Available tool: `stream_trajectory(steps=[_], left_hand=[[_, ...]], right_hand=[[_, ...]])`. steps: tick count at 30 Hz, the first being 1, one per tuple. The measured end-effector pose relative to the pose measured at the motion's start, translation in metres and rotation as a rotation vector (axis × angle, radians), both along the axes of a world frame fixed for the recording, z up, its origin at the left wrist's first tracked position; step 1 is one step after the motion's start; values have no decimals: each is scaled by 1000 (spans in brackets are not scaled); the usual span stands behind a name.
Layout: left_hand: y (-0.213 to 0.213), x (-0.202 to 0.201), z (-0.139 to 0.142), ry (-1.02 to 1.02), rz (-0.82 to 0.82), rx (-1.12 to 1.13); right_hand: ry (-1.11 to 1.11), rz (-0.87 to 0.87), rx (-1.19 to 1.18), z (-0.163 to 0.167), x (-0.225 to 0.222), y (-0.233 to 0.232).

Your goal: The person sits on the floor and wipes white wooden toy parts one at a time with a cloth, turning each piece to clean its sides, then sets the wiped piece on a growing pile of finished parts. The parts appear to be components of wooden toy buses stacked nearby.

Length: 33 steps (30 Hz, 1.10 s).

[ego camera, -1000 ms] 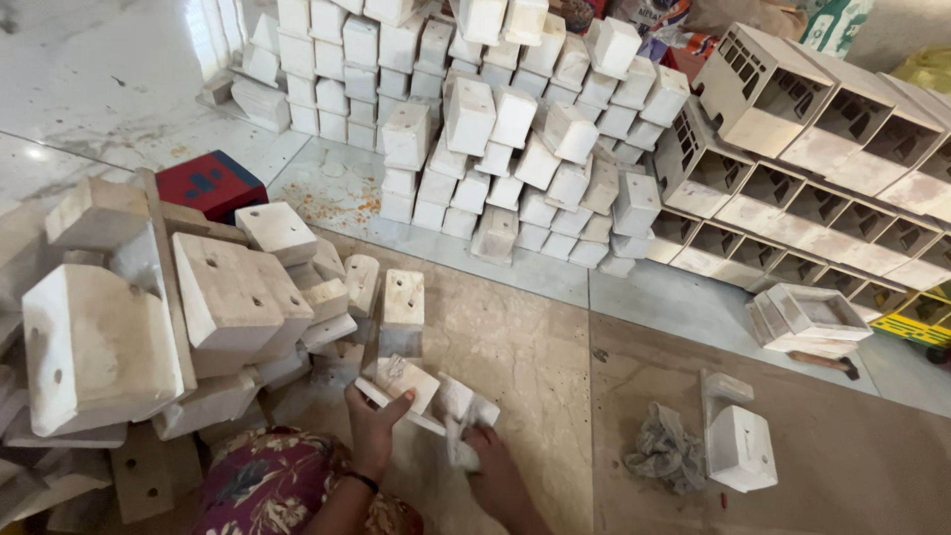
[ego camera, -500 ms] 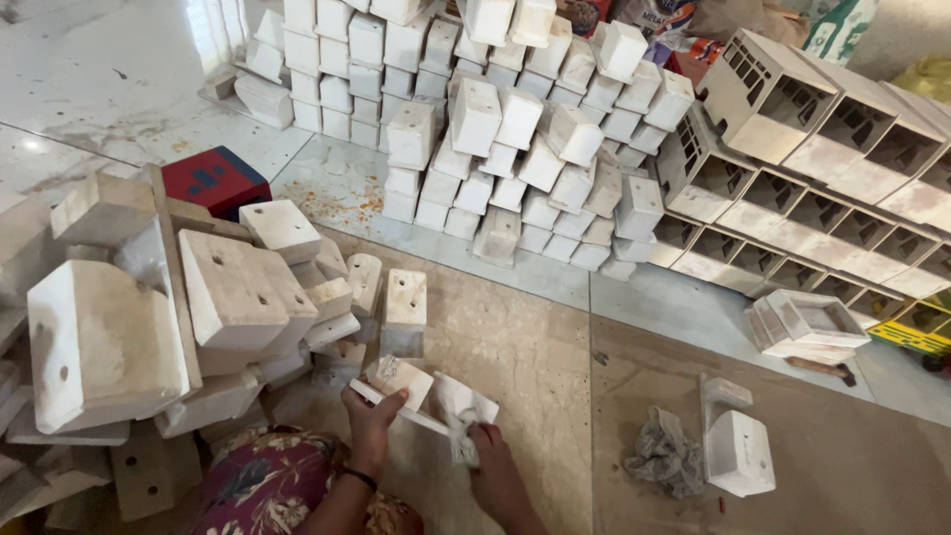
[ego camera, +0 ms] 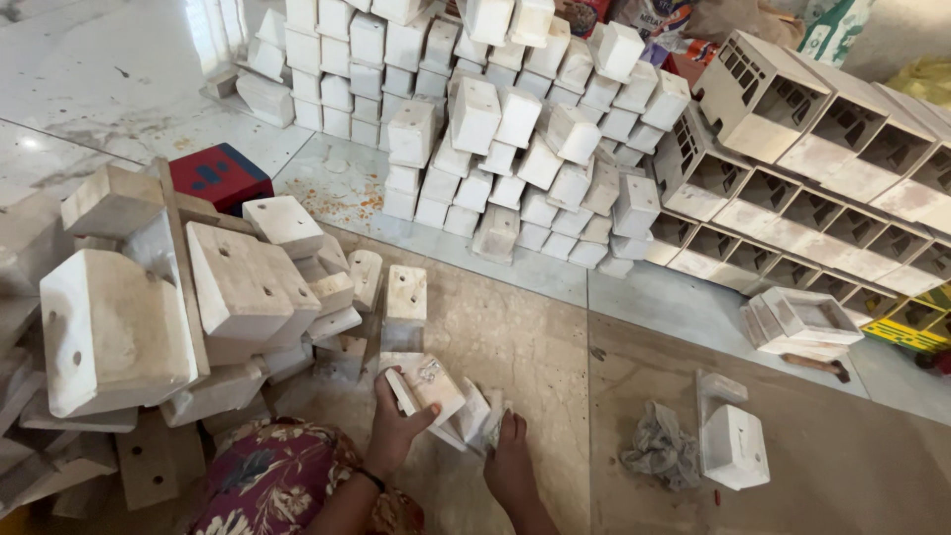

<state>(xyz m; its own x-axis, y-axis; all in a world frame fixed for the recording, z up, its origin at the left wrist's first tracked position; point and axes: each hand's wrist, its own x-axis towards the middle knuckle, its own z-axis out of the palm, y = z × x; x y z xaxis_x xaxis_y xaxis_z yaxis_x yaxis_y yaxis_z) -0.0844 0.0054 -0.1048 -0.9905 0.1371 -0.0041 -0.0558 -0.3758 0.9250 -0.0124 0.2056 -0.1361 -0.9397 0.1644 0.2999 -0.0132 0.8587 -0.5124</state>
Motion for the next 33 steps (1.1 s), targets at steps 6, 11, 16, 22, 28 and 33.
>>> stream_trajectory(steps=[6,11,16,22,28,33], left_hand=[[4,11,3,138,-19,-180],[2,13,-2,105,49,86],[1,8,-8,10,84,245],[3,6,-12,-70,38,414],[-10,15,-25,32,-129,431],[-5,11,-30,42,-277,438]], right_hand=[[-739,-304,-46,-4,-3,18],[-270,-464,-61,15,-4,37],[81,-33,-206,29,16,24],[-458,-111,20,-13,2,9],[-119,-306,-156,-11,5,57],[103,275,-627,10,18,34]])
